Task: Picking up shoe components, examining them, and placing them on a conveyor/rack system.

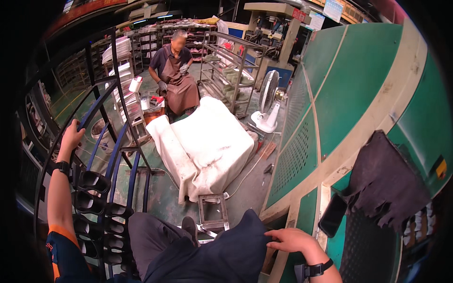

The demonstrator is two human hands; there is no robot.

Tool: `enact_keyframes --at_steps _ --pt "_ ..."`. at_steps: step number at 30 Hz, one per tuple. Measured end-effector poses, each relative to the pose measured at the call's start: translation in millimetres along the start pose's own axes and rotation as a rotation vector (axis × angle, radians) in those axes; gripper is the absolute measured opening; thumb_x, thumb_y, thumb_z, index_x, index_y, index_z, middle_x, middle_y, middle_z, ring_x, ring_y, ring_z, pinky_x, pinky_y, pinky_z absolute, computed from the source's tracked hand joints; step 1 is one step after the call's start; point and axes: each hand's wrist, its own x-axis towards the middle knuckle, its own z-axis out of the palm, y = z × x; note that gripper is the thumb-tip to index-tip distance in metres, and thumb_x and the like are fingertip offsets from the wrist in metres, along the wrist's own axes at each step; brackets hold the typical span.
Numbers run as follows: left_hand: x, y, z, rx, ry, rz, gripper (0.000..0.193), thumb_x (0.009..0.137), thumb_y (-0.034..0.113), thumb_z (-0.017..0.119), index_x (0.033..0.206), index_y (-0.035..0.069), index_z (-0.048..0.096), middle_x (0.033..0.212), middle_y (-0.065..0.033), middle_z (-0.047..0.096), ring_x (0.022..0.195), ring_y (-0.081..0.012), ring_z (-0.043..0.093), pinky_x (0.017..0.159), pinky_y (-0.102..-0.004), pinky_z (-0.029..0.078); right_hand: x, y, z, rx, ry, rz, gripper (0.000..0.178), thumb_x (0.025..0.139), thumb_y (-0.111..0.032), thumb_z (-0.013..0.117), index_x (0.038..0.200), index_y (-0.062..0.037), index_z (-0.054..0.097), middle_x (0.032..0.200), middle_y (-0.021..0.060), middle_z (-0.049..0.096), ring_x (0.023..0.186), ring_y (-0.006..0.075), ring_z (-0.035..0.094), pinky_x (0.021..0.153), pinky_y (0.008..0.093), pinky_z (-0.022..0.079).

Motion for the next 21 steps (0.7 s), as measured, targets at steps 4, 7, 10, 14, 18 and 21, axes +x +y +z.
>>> enact_keyframes --at_steps 4,7,10,14,18,21 --pt "6 -15 2 -0.017 0.013 0.027 0.039 0.088 0.021 0.061 0.119 0.002 0.045 0.087 -0.0192 0.067 0.050 -0.0257 0.065 0.041 -0.0380 0.050 -1 -4 -3 -0.021 -0.024 0.025 0.055 0.093 -0.048 0.058 0.139 -0.0176 0.053 0.112 0.0174 0.068 0.102 0.0360 0.066 0.088 0.0425 0.052" --pt "13 -18 8 -0.029 -0.008 0.060 0.039 0.090 0.021 0.060 0.120 0.003 0.045 0.089 -0.0193 0.066 0.050 -0.0257 0.065 0.040 -0.0375 0.049 -1 -3 -5 -0.016 -0.026 0.031 0.055 0.093 -0.047 0.057 0.137 -0.0134 0.053 0.116 0.0186 0.067 0.112 0.0372 0.062 0.094 0.0425 0.049" --pt "17 -13 9 -0.075 -0.057 0.005 0.039 0.092 0.022 0.059 0.124 0.003 0.045 0.094 -0.0203 0.065 0.050 -0.0262 0.065 0.039 -0.0380 0.049 0 -4 -10 0.013 -0.039 0.038 0.055 0.094 -0.045 0.057 0.137 -0.0122 0.053 0.116 0.0195 0.067 0.111 0.0377 0.061 0.094 0.0428 0.049" --pt "31 -16 24 -0.111 -0.096 0.002 0.044 0.093 0.026 0.060 0.127 0.002 0.046 0.092 -0.0213 0.064 0.053 -0.0288 0.066 0.044 -0.0387 0.051 0 12 1 -0.027 0.050 -0.015 0.053 0.093 -0.044 0.059 0.138 -0.0153 0.054 0.113 0.0159 0.069 0.103 0.0360 0.065 0.088 0.0433 0.052" --pt "59 -87 12 0.088 -0.025 0.116 0.049 0.094 0.032 0.058 0.129 -0.001 0.047 0.097 -0.0214 0.065 0.055 -0.0285 0.066 0.047 -0.0378 0.051 2 2 -8 0.010 0.013 0.009 0.054 0.092 -0.045 0.059 0.135 -0.0130 0.056 0.117 0.0185 0.066 0.112 0.0371 0.061 0.094 0.0446 0.048" --pt "73 -116 -4 0.005 -0.068 0.152 0.045 0.096 0.033 0.056 0.126 0.001 0.049 0.078 -0.0107 0.057 0.050 -0.0250 0.062 0.043 -0.0351 0.050 9 14 -2 0.032 0.018 -0.047 0.053 0.092 -0.045 0.059 0.134 -0.0130 0.057 0.110 0.0161 0.069 0.106 0.0359 0.064 0.089 0.0440 0.050"
